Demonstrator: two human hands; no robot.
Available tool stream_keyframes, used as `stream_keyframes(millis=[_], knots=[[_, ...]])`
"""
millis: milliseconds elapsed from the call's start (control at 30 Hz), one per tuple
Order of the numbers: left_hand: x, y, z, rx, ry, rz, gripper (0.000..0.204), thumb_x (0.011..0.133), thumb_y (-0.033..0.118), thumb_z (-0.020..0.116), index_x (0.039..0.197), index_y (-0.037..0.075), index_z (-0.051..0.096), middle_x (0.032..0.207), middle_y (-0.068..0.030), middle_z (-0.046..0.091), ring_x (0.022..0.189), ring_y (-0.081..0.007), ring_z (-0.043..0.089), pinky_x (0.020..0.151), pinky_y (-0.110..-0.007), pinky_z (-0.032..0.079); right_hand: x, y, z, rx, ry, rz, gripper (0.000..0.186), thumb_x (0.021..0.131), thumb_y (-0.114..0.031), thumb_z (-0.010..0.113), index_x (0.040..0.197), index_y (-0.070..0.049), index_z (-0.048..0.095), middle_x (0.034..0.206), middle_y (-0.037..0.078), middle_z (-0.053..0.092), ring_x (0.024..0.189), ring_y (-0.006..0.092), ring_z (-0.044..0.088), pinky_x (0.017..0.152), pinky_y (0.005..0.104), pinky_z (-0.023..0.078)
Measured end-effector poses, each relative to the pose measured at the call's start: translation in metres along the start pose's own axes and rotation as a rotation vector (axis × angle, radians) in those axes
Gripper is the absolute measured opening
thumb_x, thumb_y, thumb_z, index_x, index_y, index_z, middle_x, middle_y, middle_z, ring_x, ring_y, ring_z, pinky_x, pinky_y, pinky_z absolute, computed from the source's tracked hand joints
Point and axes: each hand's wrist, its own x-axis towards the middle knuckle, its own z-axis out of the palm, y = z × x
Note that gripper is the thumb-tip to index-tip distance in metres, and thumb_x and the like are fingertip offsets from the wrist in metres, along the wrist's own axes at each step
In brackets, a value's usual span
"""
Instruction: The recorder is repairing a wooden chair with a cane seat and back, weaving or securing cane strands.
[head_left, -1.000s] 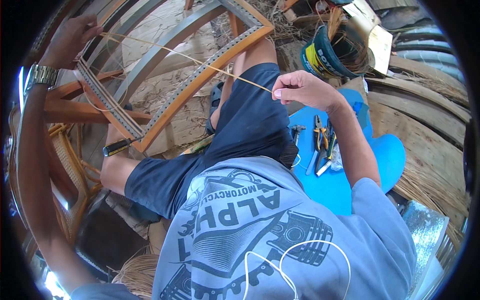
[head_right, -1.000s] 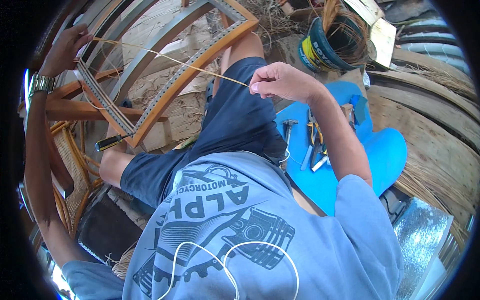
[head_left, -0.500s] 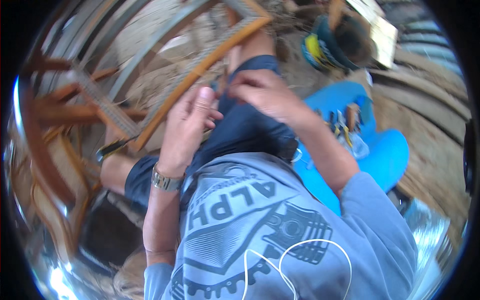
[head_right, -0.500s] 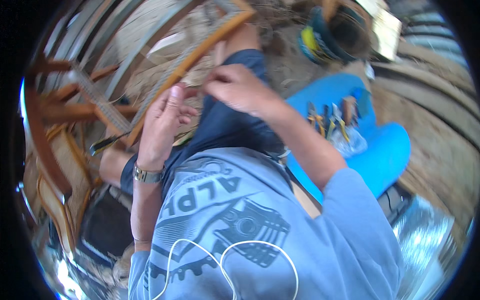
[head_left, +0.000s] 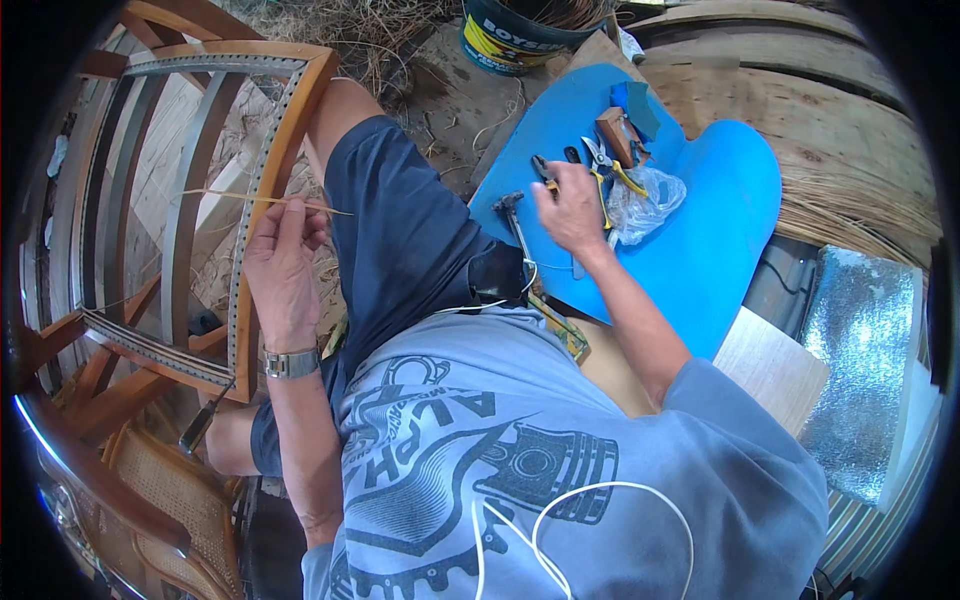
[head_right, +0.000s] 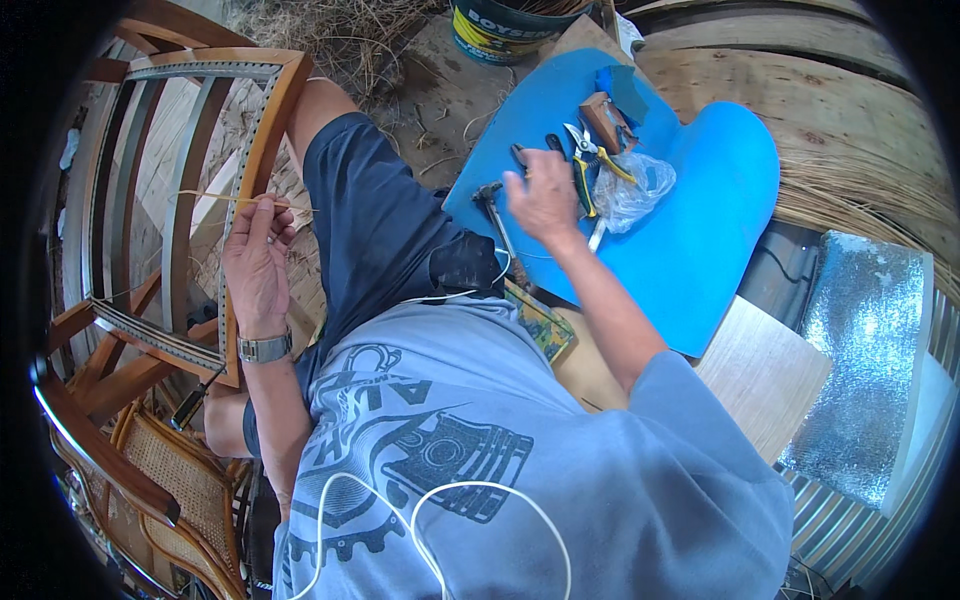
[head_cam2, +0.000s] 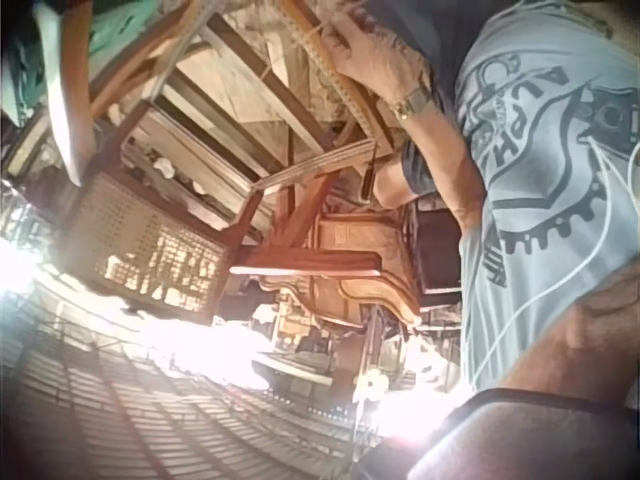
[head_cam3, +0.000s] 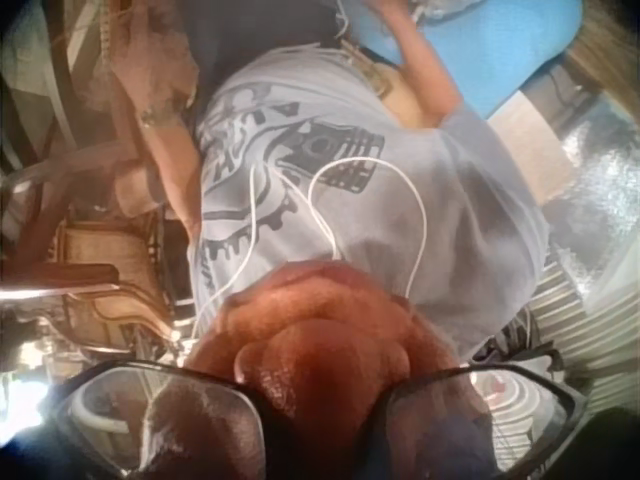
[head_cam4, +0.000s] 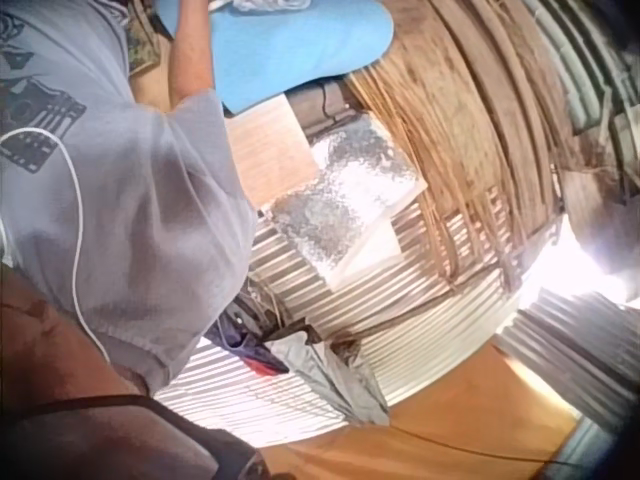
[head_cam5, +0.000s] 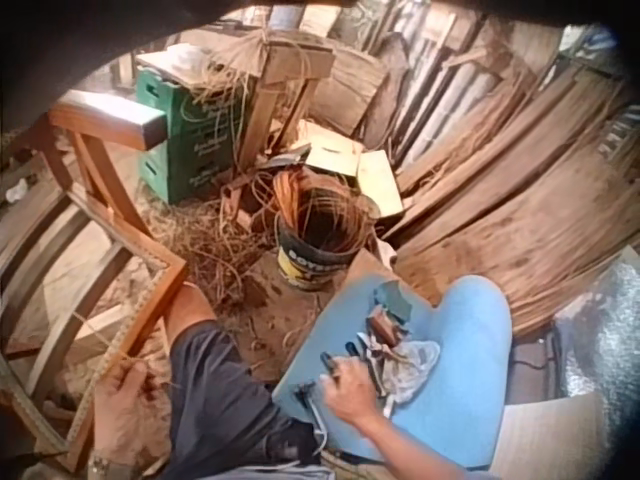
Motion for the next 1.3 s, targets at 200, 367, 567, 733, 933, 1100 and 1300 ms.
stream_keyframes(millis=[200, 367, 567, 733, 933, 1100, 1300], knots=[[0.001, -0.005, -0.004, -0.04, -0.037, -0.035, 0.016, 0.096, 0.014, 0.064, 0.11, 0.006, 0.062, 0.101, -0.0066, 0.068, 0.086, -0.011, 0.062, 0.077, -0.024, 0.05, -0.018, 0.089, 0.02, -0.248, -0.093, -0.111, 0.062, 0.083, -0.027, 0.07, 0.131, 0.003, 0.044, 0.125, 0.025, 0.047, 0.116, 0.0416, 0.045, 0.102, 0.0499, 0.037], [-0.005, -0.004, -0.008, -0.024, -0.051, -0.011, 0.016, 0.095, 0.012, 0.065, 0.109, 0.006, 0.062, 0.106, -0.01, 0.067, 0.089, -0.0134, 0.063, 0.079, -0.026, 0.051, 0.011, 0.127, 0.022, -0.398, 0.057, 0.139, 0.062, 0.086, -0.029, 0.066, 0.133, 0.002, 0.042, 0.127, 0.027, 0.046, 0.122, 0.0432, 0.044, 0.105, 0.0505, 0.036], [-0.008, -0.003, -0.015, -0.234, -0.081, 0.008, 0.015, 0.094, 0.009, 0.065, 0.106, 0.0, 0.06, 0.104, -0.0164, 0.068, 0.09, -0.0213, 0.067, 0.08, -0.032, 0.054, 0.037, 0.155, 0.005, -0.404, -0.523, 0.124, 0.096, 0.082, -0.047, 0.069, 0.149, 0.005, 0.022, 0.134, 0.037, 0.046, 0.127, 0.0485, 0.045, 0.109, 0.0477, 0.036], [-0.011, 0.003, -0.022, -0.441, -0.065, -0.095, 0.017, 0.096, 0.014, 0.063, 0.105, -0.001, 0.063, 0.105, -0.017, 0.068, 0.094, -0.0244, 0.067, 0.085, -0.037, 0.055, 0.036, 0.169, -0.009, -0.283, -0.493, 0.01, 0.085, 0.074, -0.01, 0.058, 0.147, 0.011, 0.021, 0.145, 0.038, 0.032, 0.138, 0.0498, 0.03, 0.116, 0.0433, 0.028], [-0.011, 0.01, -0.023, -0.522, -0.069, -0.119, 0.017, 0.094, 0.015, 0.065, 0.105, 0.001, 0.065, 0.105, -0.0156, 0.069, 0.097, -0.0238, 0.067, 0.086, -0.037, 0.055, 0.038, 0.163, -0.032, -0.211, -0.177, 0.007, 0.068, 0.081, -0.012, 0.06, 0.143, 0.003, 0.034, 0.131, 0.031, 0.048, 0.121, 0.0484, 0.047, 0.106, 0.0486, 0.037], [-0.005, 0.01, -0.007, -0.488, -0.094, -0.119, 0.013, 0.092, 0.014, 0.068, 0.102, 0.005, 0.067, 0.102, -0.0119, 0.07, 0.093, -0.0197, 0.066, 0.08, -0.032, 0.053, 0.054, 0.066, -0.083, 0.745, -0.429, 0.503, 0.055, 0.088, -0.026, 0.063, 0.136, -0.005, 0.046, 0.118, 0.015, 0.056, 0.1, 0.0254, 0.062, 0.091, 0.0395, 0.048], [-0.002, 0.014, 0.016, -0.559, -0.108, -0.178, 0.012, 0.09, 0.011, 0.07, 0.101, 0.007, 0.067, 0.094, -0.0061, 0.068, 0.086, -0.0147, 0.062, 0.074, -0.028, 0.048, 0.024, -0.102, -0.08, 0.809, -1.1, -0.035, 0.052, 0.088, -0.028, 0.061, 0.132, -0.005, 0.047, 0.105, 0.006, 0.056, 0.096, 0.0164, 0.056, 0.087, 0.033, 0.046]])
